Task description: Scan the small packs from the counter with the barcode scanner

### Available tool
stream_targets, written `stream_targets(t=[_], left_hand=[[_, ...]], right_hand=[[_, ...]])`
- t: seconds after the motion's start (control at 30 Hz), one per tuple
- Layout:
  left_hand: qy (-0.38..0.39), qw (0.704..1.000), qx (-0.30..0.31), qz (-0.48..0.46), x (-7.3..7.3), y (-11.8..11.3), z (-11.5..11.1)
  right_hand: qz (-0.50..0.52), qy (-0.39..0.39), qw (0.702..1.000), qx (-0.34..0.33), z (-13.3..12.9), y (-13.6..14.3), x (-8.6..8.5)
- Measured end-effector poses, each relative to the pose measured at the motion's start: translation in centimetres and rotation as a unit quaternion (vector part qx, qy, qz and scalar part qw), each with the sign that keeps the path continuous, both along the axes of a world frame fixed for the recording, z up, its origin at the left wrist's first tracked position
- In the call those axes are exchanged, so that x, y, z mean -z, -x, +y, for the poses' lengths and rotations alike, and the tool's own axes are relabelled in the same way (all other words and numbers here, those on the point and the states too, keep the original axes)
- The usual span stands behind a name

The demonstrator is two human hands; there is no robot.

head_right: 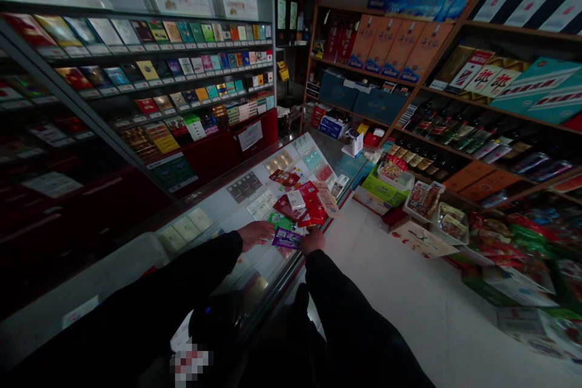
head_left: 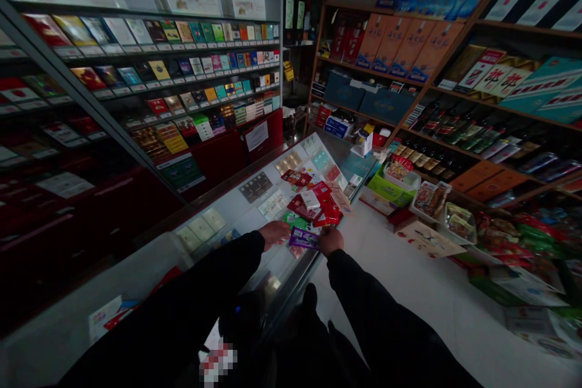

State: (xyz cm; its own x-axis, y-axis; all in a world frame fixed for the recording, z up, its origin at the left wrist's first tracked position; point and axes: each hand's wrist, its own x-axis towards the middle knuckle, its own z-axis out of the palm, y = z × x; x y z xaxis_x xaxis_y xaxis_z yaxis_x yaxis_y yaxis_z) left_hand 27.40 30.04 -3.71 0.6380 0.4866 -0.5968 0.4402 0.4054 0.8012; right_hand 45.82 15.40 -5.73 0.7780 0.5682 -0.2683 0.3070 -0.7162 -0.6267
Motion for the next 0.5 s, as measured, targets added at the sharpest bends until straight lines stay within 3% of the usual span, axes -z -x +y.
stream_targets(t=[0.2, 0.37, 0.5], left_hand=[[0.056, 0.998, -0.006, 0.005, -0.1, 0.9, 0.7], [0.074, 0.997, -0.019, -0.023, 0.1, 1.4, 0.9], [0.065, 0.998, -0.001, -0.02, -0.1, 1.5, 0.7]], right_hand=[[-0.028, 0.015, 0.999, -0.043, 0.0, 0.6, -1.5], [0.052, 0.027, 0.991, -0.124, 0.0, 0.7, -1.7], [0.152, -0.035, 0.974, -0.164, 0.1, 1.1, -1.0]])
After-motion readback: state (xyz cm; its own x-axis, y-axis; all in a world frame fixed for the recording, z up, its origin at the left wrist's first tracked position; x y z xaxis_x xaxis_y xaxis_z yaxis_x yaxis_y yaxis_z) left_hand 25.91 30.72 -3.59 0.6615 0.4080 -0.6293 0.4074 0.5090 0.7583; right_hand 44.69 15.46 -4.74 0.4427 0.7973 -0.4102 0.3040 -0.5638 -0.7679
